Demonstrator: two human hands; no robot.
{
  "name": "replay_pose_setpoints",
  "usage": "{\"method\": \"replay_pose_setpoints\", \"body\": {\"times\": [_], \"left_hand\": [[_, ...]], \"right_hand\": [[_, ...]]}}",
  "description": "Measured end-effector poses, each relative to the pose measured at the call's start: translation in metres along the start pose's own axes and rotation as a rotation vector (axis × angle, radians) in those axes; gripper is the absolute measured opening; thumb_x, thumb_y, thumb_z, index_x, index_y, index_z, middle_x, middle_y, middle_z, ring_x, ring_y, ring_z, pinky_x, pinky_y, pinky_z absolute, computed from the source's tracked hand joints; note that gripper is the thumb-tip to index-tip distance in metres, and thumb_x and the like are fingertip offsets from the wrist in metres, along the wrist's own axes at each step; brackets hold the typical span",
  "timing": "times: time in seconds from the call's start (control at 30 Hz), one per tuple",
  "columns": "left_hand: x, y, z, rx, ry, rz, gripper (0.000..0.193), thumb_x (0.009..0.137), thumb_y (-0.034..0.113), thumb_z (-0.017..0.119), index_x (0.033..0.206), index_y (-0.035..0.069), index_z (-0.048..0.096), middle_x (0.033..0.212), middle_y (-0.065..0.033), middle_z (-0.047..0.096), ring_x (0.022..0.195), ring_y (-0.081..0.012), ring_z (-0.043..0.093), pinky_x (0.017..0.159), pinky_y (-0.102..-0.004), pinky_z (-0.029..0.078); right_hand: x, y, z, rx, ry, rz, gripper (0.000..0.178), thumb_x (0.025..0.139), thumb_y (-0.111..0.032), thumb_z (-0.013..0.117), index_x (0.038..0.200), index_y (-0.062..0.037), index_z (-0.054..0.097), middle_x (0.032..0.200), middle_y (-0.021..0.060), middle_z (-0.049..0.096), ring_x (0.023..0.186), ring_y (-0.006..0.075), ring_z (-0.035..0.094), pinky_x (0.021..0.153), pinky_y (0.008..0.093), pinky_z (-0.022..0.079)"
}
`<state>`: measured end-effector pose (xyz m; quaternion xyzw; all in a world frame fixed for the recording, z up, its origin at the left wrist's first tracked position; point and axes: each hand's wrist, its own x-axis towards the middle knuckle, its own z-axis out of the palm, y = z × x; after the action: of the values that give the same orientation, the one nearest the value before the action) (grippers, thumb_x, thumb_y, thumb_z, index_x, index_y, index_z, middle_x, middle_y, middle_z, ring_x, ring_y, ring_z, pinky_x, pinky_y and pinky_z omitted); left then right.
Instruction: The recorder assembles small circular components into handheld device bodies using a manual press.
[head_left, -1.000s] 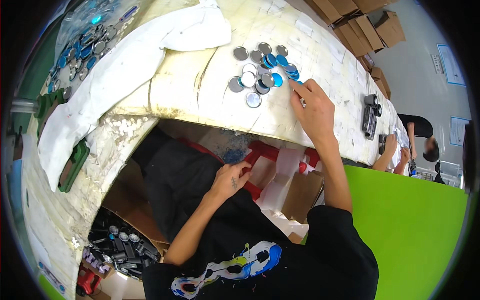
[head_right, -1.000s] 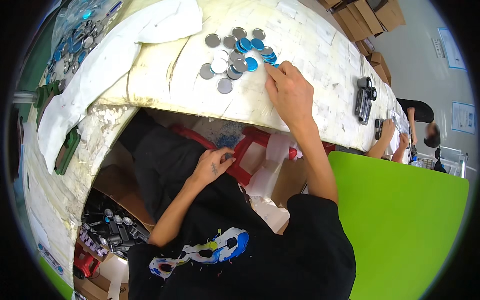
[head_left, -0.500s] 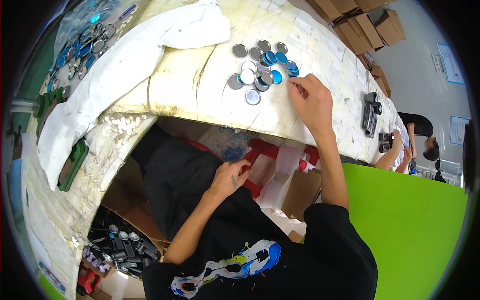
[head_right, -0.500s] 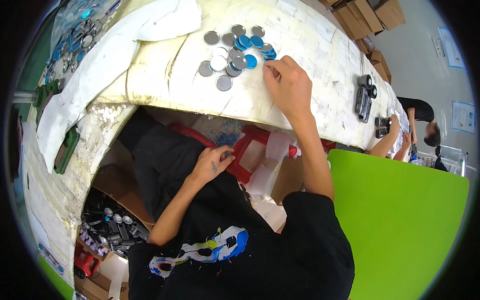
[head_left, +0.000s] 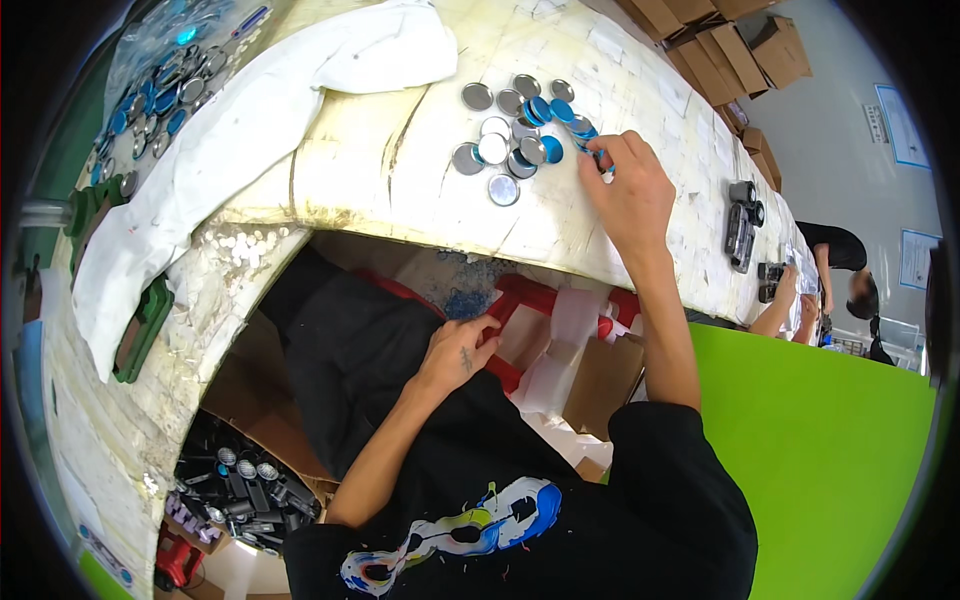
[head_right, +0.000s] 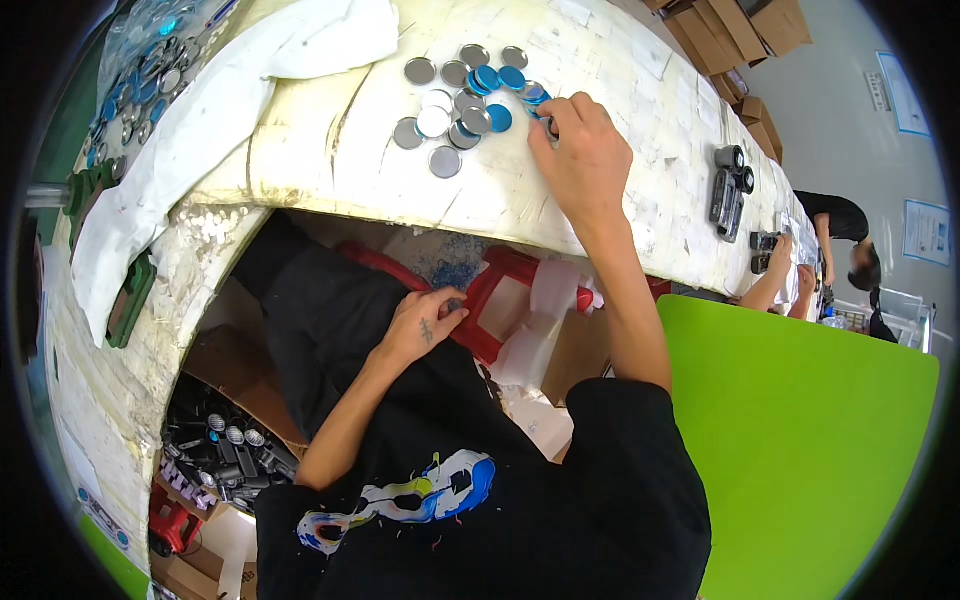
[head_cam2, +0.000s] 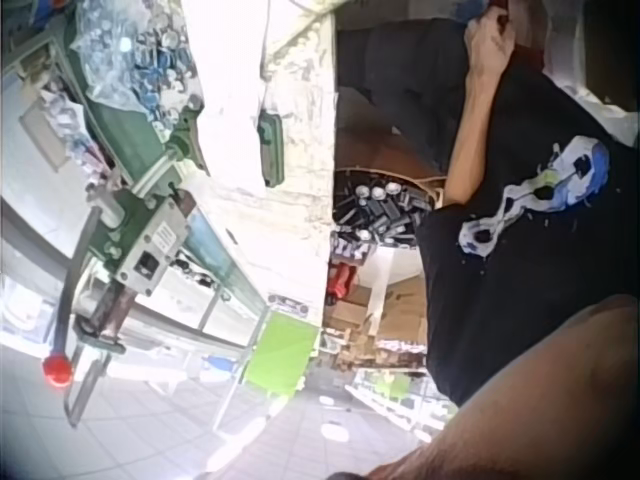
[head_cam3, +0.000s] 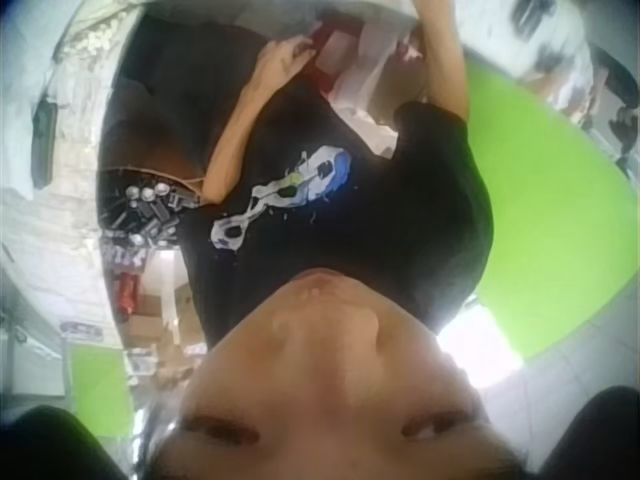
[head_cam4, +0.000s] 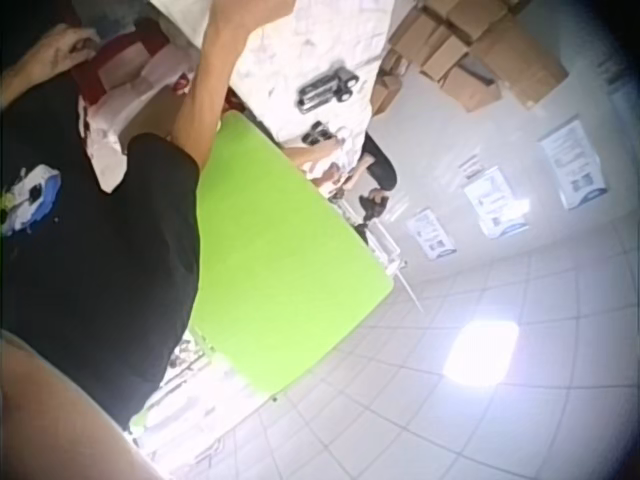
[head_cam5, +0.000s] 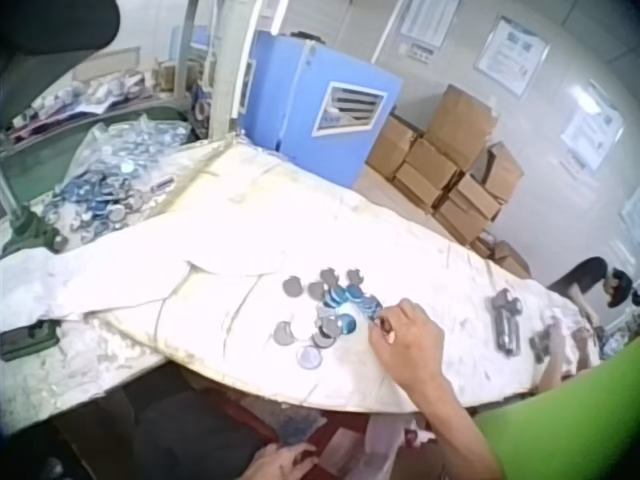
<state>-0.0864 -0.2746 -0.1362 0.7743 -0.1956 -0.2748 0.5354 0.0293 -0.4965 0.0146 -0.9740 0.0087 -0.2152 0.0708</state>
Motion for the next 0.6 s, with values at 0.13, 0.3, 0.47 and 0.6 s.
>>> {"method": "replay_pose_setpoints", "body": {"times": [0.13,0.3,0.47,0.6], "left_hand": [[0.0,0.004,-0.003,0.005,-0.018,-0.014,0.023,0.086,0.018,0.071,0.104,0.005,0.069,0.071,-0.0189,0.065,0.064,-0.0323,0.066,0.06,-0.0377,0.051],[-0.001,0.004,-0.004,0.007,-0.025,-0.017,0.023,0.086,0.019,0.071,0.104,0.005,0.069,0.069,-0.0184,0.064,0.064,-0.0329,0.066,0.061,-0.0382,0.051],[0.0,0.004,-0.003,0.013,-0.018,0.009,0.023,0.086,0.019,0.071,0.104,0.005,0.069,0.067,-0.0179,0.063,0.062,-0.0325,0.065,0.06,-0.0383,0.05],[0.002,0.005,-0.003,0.001,-0.024,0.001,0.022,0.087,0.019,0.07,0.105,0.005,0.069,0.065,-0.0178,0.062,0.06,-0.032,0.064,0.059,-0.0379,0.05]], "right_hand": [[0.002,0.002,0.004,-0.03,0.025,-0.009,0.007,0.079,-0.015,0.072,0.083,-0.0099,0.068,0.076,0.0016,0.058,0.074,0.0198,0.061,0.06,0.035,0.049],[0.002,0.005,0.007,-0.026,0.015,-0.026,0.008,0.08,-0.013,0.071,0.084,-0.0084,0.067,0.079,0.003,0.059,0.074,0.021,0.06,0.062,0.0356,0.05],[0.002,0.015,-0.01,0.232,0.061,0.025,0.008,0.083,-0.008,0.069,0.088,-0.0058,0.064,0.083,0.0069,0.059,0.072,0.0206,0.06,0.063,0.0333,0.049],[-0.01,0.013,-0.058,0.371,-0.073,0.3,0.009,0.081,-0.007,0.07,0.086,-0.0012,0.064,0.074,0.0034,0.062,0.068,0.0098,0.054,0.061,0.0254,0.044]]}}
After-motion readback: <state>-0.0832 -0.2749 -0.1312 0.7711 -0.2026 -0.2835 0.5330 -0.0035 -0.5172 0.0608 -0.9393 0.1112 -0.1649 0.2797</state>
